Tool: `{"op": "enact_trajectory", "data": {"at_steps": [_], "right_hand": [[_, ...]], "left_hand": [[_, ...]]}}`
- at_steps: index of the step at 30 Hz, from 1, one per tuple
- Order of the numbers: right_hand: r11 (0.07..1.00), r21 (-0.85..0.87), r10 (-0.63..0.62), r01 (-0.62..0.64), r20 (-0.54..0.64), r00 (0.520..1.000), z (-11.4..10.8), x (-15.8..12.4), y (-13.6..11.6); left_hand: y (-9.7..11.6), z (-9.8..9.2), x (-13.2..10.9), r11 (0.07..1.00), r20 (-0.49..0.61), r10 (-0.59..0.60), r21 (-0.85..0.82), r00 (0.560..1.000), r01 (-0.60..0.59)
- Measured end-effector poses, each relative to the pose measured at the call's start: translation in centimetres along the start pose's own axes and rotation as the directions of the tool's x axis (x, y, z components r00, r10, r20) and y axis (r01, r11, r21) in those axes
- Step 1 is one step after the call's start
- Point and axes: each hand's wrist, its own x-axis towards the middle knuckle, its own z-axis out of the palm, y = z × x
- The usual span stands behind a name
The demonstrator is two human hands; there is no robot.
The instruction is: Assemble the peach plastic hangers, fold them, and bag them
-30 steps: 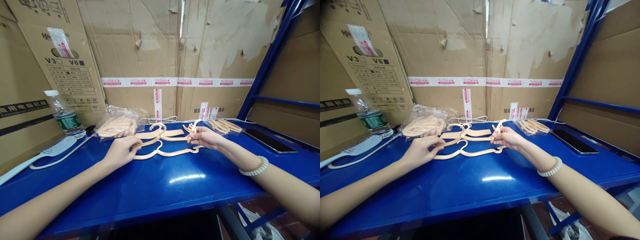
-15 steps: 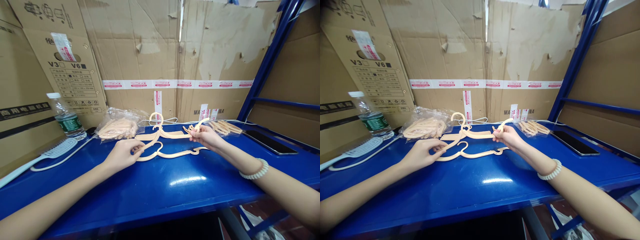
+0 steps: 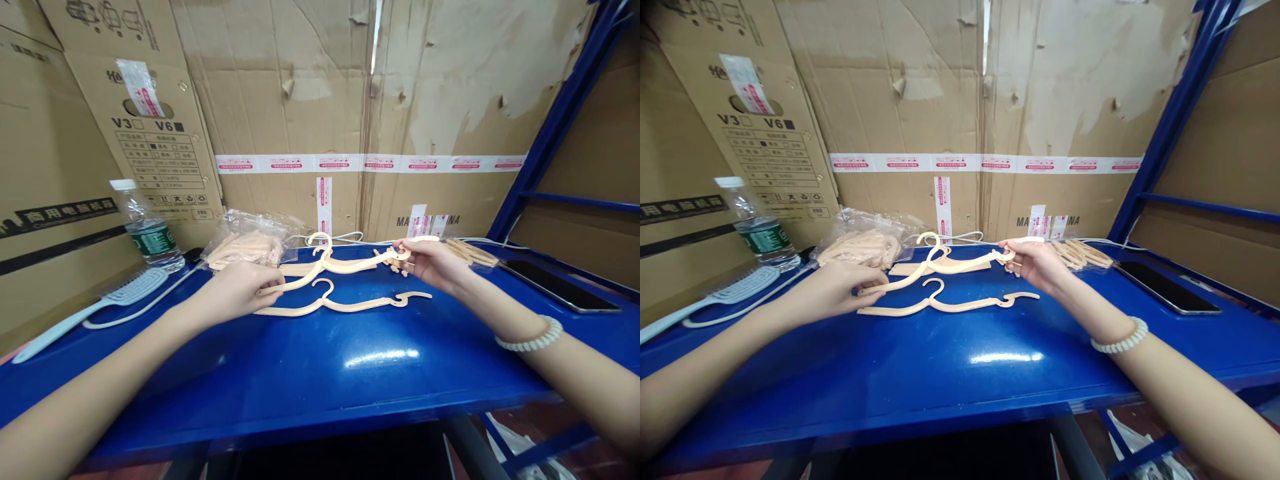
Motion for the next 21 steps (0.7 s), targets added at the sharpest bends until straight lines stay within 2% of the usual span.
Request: {"op": "enact_trajectory", "data": {"at_steps": [3,5,7,10,14,18,21], "right_hand": [[0.995,-0.087,0.050,-0.042,0.103,0.993,-1.6,0.4,-0.4],[0.972,-0.232,0.083,-0.035,0.198,0.977,-2.6,0.3,-0.9],[0.891,-0.453,0.140,0.021,0.319,0.937,-3.4,0.1,-1.7],[0.695,-0.698,0.247,0.174,0.459,0.853,-3.8,-0.5,-2.8],[0.538,-0.785,0.313,0.307,0.524,0.792,-3.4,-0.9,-3.2],[0.427,-0.816,0.304,0.390,0.536,0.788,-3.1,-0.8,-3.0],[0.385,-0.826,0.303,0.412,0.534,0.789,-3.2,-0.6,-2.8]], "left_hand": [[-0.6,-1.4,-0.3,0.999,0.143,0.023,-0.028,0.989,-0.019],[-0.8,-1.9,-0.6,0.998,0.190,0.027,-0.053,0.981,-0.017],[-0.8,-2.1,-0.8,0.996,0.203,0.038,-0.081,0.979,-0.022],[-0.5,-1.8,-0.9,0.991,0.220,0.047,-0.130,0.974,-0.019],[0.3,-1.2,-0.9,0.992,0.263,0.056,-0.123,0.963,-0.024],[0.8,-0.7,-0.7,0.990,0.292,0.050,-0.144,0.955,-0.007],[0.8,-0.6,-0.7,0.987,0.309,0.042,-0.159,0.950,0.008]]}}
